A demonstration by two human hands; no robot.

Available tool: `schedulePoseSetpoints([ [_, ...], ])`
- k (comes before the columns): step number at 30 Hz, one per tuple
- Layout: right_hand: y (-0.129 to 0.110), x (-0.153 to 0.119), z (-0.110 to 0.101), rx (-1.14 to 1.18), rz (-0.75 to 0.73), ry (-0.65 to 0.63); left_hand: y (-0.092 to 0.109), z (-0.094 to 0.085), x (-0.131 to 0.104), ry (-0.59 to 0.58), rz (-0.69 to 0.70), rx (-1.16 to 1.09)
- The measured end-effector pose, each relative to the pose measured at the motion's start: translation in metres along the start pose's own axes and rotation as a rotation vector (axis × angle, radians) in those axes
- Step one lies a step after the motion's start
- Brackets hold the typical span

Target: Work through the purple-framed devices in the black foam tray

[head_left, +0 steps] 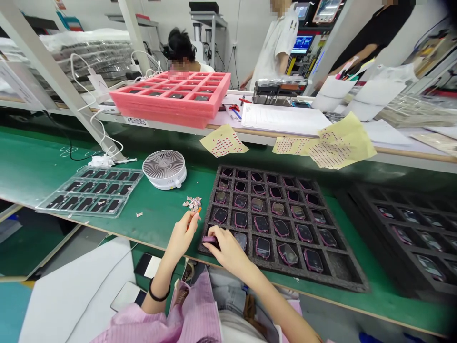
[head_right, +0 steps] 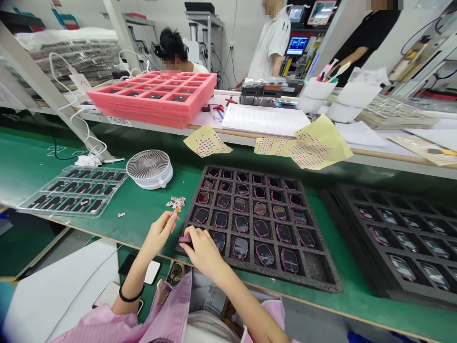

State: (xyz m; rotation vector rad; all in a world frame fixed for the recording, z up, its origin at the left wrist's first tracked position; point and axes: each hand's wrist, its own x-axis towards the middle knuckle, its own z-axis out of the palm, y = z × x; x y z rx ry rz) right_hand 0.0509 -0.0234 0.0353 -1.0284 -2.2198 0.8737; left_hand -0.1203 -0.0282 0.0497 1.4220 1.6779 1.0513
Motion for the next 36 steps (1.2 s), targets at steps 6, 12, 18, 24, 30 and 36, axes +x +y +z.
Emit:
schedulePoseSetpoints([
  [6,0.002,0.005,-0.016,0.847,0.255,0.234,0.018,0.020,-0.021,-0.249,-0.087,-0.317],
  [12,-0.006,0.008,-0.033,1.318,0.386,0.375,0.038,0.052,-0.029,-0.385,-0.041,-0.402],
  [18,-0.008,0.007,-0.037,1.365,0.382,0.375,0.044,0.054,-0.028,-0.393,0.001,-0.366],
  [24,-0.006,0.007,-0.038,1.393,0.381,0.328,0.043,0.053,-0.027,-0.390,0.003,-0.375],
  [30,-0.004,0.004,-0.043,1.099,0.330,0.345,0.045,0.045,-0.025,-0.439,-0.016,-0.374],
  [36,-0.005,0.007,-0.042,1.453,0.439,0.175,0.047,0.051,-0.025,-0.437,-0.013,-0.471],
])
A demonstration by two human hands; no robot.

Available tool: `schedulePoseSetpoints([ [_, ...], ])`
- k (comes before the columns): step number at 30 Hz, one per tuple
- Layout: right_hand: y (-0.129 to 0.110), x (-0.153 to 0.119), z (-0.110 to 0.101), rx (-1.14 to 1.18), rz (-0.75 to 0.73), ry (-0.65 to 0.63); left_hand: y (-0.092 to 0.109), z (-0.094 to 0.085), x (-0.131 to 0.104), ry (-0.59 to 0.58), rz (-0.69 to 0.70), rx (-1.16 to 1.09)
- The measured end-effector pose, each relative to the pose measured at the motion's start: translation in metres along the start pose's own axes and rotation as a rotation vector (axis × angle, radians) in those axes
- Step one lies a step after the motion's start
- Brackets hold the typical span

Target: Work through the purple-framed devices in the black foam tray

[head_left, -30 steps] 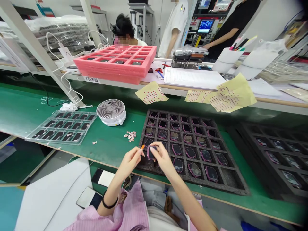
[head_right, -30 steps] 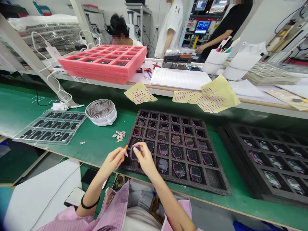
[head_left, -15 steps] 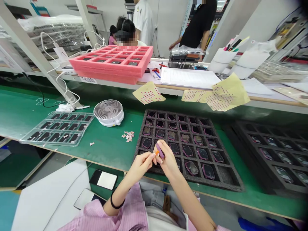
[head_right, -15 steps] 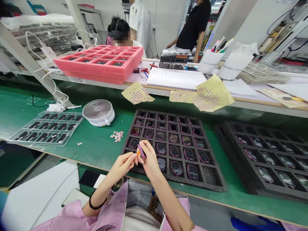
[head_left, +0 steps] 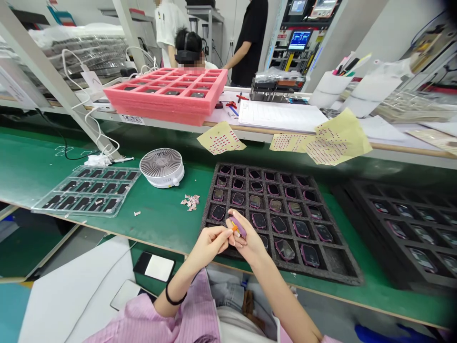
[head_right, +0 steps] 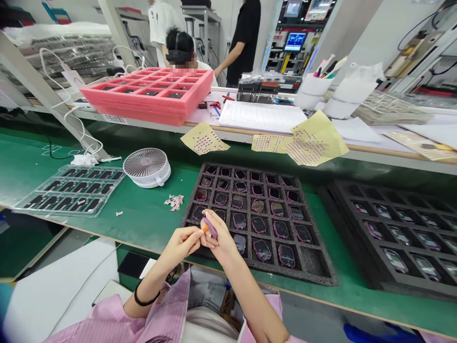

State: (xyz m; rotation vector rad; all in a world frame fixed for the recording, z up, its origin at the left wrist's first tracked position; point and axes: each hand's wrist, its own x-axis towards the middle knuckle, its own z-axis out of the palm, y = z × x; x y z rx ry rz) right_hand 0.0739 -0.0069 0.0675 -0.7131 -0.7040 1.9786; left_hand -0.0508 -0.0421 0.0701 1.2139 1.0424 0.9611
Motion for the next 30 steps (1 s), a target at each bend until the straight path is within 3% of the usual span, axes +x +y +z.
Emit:
schedulePoseSetpoints([
  [4,0.007,0.004,-0.002,0.098,0.008,0.083,-0.005,0.002,0.003,0.013,0.004,-0.030],
  [7,0.011,0.005,-0.002,0.088,-0.038,0.095,-0.008,-0.001,0.005,0.088,-0.015,-0.022],
  [10,0.015,0.002,0.003,0.019,-0.119,0.113,-0.008,0.001,0.007,0.206,-0.006,-0.051],
  [16,0.019,-0.003,0.004,-0.217,-0.225,0.155,-0.009,0.003,0.007,0.279,0.040,-0.004],
  [18,0.015,-0.002,-0.002,-0.295,-0.328,0.225,-0.011,-0.009,0.007,0.346,0.052,0.074],
  [21,0.007,0.000,-0.012,-0.524,-0.482,0.333,-0.014,-0.042,0.007,0.462,0.069,0.329],
  [25,0.017,0.000,-0.012,-0.901,-0.455,0.173,-0.016,-0.079,0.008,0.578,-0.065,0.792],
  [30,0.049,0.003,-0.006,-1.148,-0.476,0.064,-0.016,-0.083,0.005,0.579,-0.079,0.873],
])
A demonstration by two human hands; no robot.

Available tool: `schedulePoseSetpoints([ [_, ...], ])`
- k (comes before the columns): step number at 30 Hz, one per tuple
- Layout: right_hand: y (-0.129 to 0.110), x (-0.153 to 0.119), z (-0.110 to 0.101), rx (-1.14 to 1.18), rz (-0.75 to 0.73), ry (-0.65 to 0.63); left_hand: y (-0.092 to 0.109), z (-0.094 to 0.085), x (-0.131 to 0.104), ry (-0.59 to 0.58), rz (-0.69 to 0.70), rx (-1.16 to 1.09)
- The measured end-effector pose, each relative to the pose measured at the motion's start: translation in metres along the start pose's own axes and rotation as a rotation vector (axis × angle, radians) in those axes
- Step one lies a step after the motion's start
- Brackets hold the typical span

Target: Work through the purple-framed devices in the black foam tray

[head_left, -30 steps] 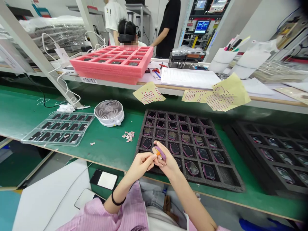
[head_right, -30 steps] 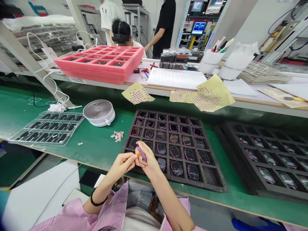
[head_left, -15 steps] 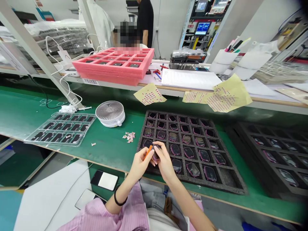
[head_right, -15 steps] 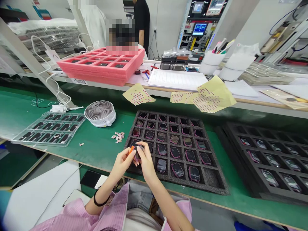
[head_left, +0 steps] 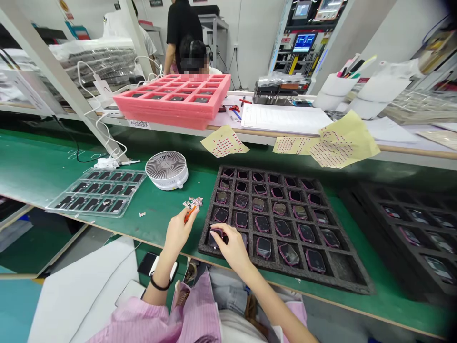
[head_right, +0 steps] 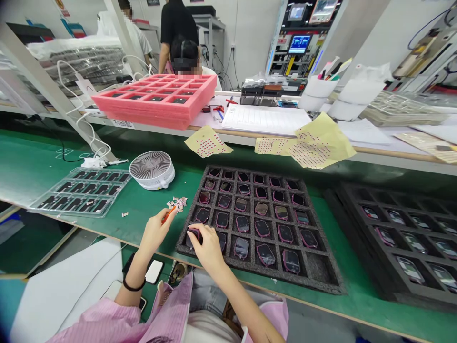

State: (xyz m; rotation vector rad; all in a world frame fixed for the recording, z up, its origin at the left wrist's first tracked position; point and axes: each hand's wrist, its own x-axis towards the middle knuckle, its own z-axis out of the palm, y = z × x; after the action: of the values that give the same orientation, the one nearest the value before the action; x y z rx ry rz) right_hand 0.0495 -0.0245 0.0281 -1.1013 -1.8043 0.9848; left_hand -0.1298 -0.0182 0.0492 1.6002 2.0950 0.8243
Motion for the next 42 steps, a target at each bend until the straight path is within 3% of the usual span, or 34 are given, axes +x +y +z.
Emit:
schedulePoseSetpoints([
  [5,-0.002,-0.003,0.002,-0.232,-0.192,-0.074,0.004,0.003,-0.003,-0.016,0.010,0.007],
  [10,-0.010,-0.025,-0.050,-0.526,-0.270,-0.071,0.004,0.002,-0.002,-0.022,0.020,-0.025],
  [12,0.000,-0.039,-0.074,-0.679,-0.289,-0.109,0.003,0.002,-0.002,-0.019,0.019,-0.027],
  [14,0.018,-0.050,-0.091,-0.816,-0.265,-0.068,0.001,0.003,-0.003,-0.017,0.012,-0.033],
  [16,0.037,-0.058,-0.100,-0.891,-0.278,-0.017,0.000,0.004,-0.004,-0.021,0.011,-0.059],
  [20,0.061,-0.054,-0.103,-0.903,-0.476,0.007,-0.001,0.006,-0.006,-0.034,0.004,-0.132],
  [23,0.074,-0.024,-0.110,-0.875,-0.507,0.040,-0.001,0.005,-0.006,-0.029,-0.023,-0.170],
  [27,0.100,0.048,-0.125,-0.835,-0.488,0.091,-0.004,0.002,-0.008,-0.033,-0.038,-0.187],
  [34,0.136,0.163,-0.146,-0.814,-0.441,0.020,-0.019,0.001,-0.012,-0.019,-0.091,-0.159],
  [42,0.157,0.226,-0.176,-0.879,-0.331,0.040,-0.038,0.002,-0.005,0.018,-0.168,-0.031],
])
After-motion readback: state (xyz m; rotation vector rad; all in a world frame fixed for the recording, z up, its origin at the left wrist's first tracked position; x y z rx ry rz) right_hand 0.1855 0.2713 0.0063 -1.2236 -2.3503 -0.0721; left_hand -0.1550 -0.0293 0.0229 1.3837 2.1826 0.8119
